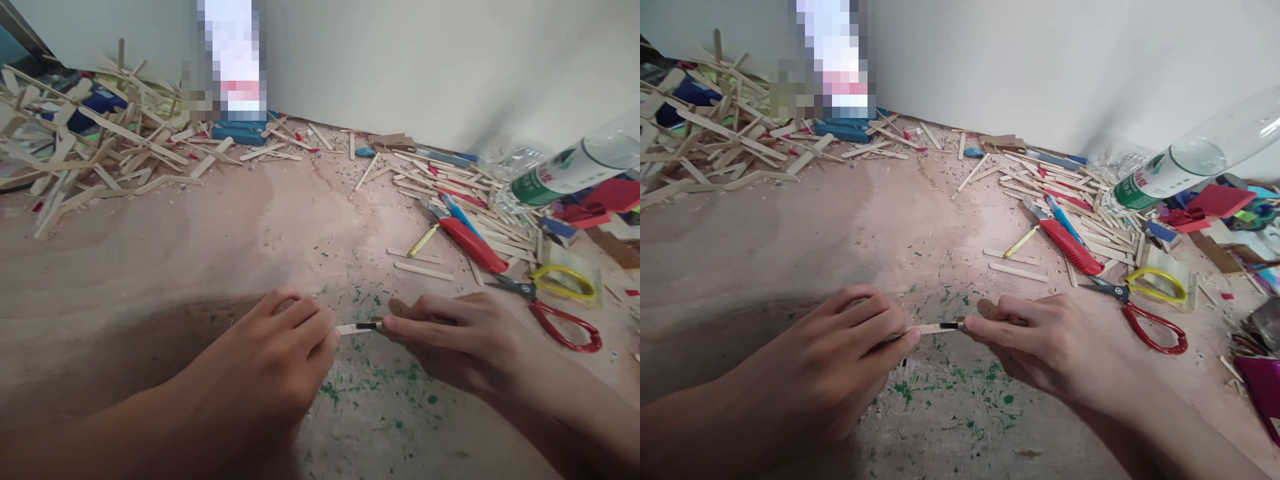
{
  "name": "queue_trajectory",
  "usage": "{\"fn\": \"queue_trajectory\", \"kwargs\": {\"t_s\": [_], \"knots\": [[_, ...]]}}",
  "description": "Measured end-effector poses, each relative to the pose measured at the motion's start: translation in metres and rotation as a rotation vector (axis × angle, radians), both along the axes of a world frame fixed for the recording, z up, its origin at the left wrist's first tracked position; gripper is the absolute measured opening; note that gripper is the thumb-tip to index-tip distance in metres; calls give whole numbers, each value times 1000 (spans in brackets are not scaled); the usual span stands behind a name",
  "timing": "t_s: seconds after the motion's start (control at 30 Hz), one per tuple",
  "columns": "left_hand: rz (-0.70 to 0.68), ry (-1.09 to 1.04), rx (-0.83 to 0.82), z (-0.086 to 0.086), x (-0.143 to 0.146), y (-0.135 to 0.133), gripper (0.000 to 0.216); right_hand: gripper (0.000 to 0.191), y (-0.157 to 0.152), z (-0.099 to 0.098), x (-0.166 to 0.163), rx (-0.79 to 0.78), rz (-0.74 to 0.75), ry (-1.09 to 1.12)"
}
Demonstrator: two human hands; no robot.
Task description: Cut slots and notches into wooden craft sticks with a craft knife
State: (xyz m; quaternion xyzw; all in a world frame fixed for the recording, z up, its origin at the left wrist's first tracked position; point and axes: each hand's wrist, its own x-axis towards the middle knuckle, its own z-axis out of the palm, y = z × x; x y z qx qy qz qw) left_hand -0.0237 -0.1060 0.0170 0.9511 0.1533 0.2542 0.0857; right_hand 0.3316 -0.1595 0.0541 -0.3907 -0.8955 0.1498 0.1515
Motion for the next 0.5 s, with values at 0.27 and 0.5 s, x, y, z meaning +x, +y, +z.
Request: {"fn": "queue_trajectory", "kwargs": {"t_s": [0.27,0.5], "knots": [[5,13,5,-1,2,-1,29,42,4,-6,-4,-100,24,101],[-4,35,7,3,0,1,29,40,2,-6,-7,-114,33,100]]}}
